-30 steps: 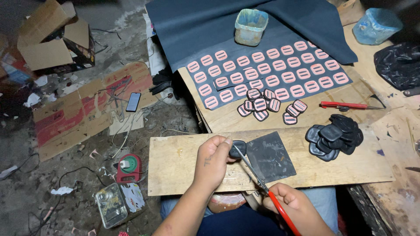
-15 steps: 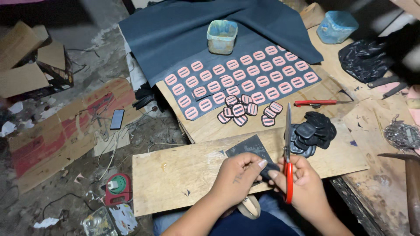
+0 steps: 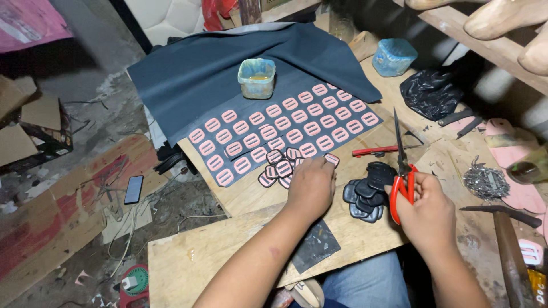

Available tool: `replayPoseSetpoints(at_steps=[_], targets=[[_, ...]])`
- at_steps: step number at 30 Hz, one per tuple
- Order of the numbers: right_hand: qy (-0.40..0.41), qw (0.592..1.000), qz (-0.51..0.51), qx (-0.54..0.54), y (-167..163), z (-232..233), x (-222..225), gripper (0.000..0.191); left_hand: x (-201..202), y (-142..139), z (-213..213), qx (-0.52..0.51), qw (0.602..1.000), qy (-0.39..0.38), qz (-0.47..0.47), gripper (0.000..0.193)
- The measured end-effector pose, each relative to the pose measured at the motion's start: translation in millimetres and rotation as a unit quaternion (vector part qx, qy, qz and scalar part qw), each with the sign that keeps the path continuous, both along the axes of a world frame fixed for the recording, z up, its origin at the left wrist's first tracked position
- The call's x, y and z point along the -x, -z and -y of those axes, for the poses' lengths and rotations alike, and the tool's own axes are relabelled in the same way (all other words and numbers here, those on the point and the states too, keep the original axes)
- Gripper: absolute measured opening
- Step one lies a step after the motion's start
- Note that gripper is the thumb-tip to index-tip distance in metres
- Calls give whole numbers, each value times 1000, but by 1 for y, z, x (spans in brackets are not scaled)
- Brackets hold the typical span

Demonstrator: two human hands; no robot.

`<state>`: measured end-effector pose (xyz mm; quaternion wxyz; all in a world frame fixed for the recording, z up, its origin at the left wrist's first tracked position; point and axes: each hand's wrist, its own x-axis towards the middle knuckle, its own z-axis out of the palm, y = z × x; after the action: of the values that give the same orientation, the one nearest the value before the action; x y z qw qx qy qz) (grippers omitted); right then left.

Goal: The person uses red-handled scissors to trim the edges of small black rubber pieces on a wooden board. They repeatedly pick up a piece, trim it, and place it into a growing pile of finished pieces.

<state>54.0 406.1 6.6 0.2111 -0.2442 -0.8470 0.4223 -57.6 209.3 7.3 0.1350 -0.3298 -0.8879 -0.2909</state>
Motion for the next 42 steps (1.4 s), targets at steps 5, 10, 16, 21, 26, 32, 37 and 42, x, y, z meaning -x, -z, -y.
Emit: replayPoseSetpoints(at_steps=[5,10,16,21,26,32,37,42], targets=[[-78,970,-145,178,10,4,-18,45,20,9,-20,67,996,-10,53,23],[-71,965,-107,230,19,13,-38,43,28,21,-18,122,992,-9,7,9],[-132,947,-74,282,28,34,-53,42,8,1,20,-37,998,-30,37,12],[-193,913,13,359,42,54,-61,42,-60,-17,78,-63,997,21,29,19],[-227,894,29,385,52,73,-63,45,-88,-16,96,-60,995,39,-68,27],[-230,883,155,379,68,77,-70,35,-88,-4,91,-247,956,-112,114,22],[-355,778,191,482,69,73,-75,34,-79,0,103,-517,745,-129,401,36],[-414,719,196,522,56,80,-79,51,-83,8,114,-564,701,-130,416,18]])
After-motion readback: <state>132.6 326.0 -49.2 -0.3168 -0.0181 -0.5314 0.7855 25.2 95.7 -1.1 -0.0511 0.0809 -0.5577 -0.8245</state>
